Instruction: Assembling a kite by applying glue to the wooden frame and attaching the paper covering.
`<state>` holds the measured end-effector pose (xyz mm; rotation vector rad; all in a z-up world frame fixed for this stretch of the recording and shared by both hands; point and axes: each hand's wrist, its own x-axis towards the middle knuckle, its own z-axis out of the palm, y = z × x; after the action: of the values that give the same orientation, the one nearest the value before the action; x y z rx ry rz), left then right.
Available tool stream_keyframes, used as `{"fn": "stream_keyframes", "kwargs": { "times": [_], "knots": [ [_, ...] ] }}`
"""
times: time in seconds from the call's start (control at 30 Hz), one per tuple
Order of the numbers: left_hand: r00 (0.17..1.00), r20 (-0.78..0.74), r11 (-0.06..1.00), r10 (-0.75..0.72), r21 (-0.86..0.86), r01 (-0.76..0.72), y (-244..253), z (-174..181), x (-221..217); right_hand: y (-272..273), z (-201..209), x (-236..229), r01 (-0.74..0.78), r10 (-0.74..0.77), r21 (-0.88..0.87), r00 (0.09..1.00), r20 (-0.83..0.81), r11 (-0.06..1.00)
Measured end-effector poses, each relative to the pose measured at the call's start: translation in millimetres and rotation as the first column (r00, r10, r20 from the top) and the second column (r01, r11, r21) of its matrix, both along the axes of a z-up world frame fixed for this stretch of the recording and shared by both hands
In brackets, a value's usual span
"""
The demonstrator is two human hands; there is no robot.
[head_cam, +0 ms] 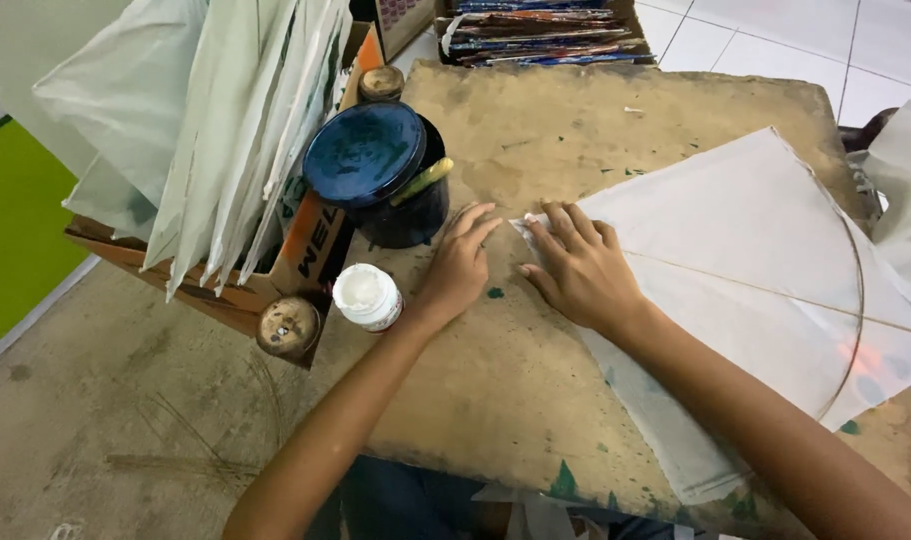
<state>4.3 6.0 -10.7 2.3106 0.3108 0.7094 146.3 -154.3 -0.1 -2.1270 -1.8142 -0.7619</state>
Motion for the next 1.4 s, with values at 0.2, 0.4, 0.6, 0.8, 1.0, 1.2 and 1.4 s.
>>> {"fn": "stream_keyframes", "kwargs": {
  "times": [0.2, 0.4, 0.6, 0.8, 1.0, 1.2, 1.4],
  "knots": [
    [1.0, 0.008, 0.999, 0.029, -0.019, -0.028, 6, -8, 3, 3, 10, -1, 0.036, -0.063, -0.205, 0.989, -0.13, 0.978],
    [0.999, 0.001, 0.999, 0.042, -0.031, -0.042, 5, -4, 3, 6, 7, 3, 0.027, -0.052, -0.208, 0.992, -0.117, 0.978],
    [0.999, 0.003, 0.996, 0.051, -0.068, -0.051, 1, 2, 0, -3, 8, -1, -0.053, 0.052, -0.007, 0.993, -0.11, 0.999],
    [0.999, -0.048, 0.998, 0.008, -0.069, -0.012, -1, 5, 1, -3, 5, 0, -0.041, 0.042, 0.009, 0.991, -0.127, 0.999],
    [0.992, -0.126, 0.997, -0.021, 0.074, 0.031, -1, 9, 2, -1, 7, -3, 0.021, -0.03, -0.059, 0.987, -0.156, 0.998],
    [0.969, -0.244, 0.976, -0.04, 0.2, 0.09, 0, 19, 1, 0, 3, 1, 0.028, -0.045, -0.111, 0.987, -0.152, 0.993],
    [0.97, -0.241, 0.959, -0.037, 0.264, 0.102, -1, 17, 2, 0, 2, 2, 0.055, -0.07, -0.142, 0.992, -0.107, 0.988]
  ]
}}
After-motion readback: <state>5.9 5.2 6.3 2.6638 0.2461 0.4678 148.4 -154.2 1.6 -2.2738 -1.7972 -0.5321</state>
